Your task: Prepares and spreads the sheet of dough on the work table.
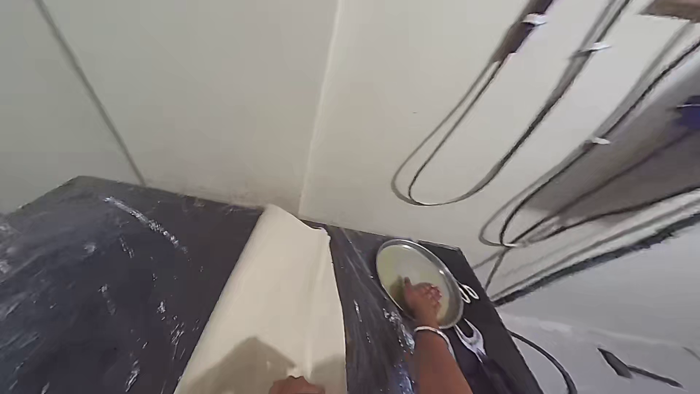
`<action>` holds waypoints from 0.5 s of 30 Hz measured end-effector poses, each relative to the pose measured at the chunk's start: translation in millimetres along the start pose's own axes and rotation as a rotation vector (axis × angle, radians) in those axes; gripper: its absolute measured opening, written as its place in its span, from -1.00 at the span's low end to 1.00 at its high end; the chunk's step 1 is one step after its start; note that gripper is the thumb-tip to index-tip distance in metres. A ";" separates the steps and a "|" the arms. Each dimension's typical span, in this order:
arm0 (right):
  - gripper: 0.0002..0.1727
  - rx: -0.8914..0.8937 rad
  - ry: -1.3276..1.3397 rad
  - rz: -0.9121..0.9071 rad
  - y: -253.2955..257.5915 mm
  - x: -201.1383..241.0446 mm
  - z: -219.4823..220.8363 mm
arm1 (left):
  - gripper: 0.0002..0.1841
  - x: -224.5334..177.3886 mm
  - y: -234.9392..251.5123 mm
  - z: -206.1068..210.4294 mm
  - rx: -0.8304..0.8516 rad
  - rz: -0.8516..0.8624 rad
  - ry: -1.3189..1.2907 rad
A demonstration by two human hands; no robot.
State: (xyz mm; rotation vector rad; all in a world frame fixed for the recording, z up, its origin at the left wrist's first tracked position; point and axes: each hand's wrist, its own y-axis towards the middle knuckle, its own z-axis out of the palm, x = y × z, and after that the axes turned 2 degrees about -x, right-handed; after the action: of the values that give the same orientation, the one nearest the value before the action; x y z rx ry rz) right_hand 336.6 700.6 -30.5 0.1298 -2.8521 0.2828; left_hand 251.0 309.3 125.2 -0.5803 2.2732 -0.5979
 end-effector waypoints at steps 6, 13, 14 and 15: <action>-0.03 -0.037 -0.003 -0.077 1.2 2.8 3.4 | -0.29 128.0 -7.2 13.2 -0.620 -0.365 -0.304; -0.68 -0.473 1.628 0.150 -6.8 -3.7 -36.5 | -0.09 207.9 -5.9 37.6 -0.617 -0.528 -0.823; -0.58 -0.284 1.930 0.124 -9.5 -8.4 -37.8 | -0.10 211.8 -5.3 36.2 -0.592 -0.527 -0.845; -0.44 -0.055 2.092 0.013 -17.5 -13.7 -34.1 | -0.11 216.3 -4.7 34.3 -0.558 -0.524 -0.856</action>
State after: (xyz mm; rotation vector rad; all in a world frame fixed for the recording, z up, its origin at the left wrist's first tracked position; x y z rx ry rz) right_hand 360.7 691.3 1.0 -0.1450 -0.7765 0.1358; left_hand 136.1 176.6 -5.9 -1.4111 1.4304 0.0982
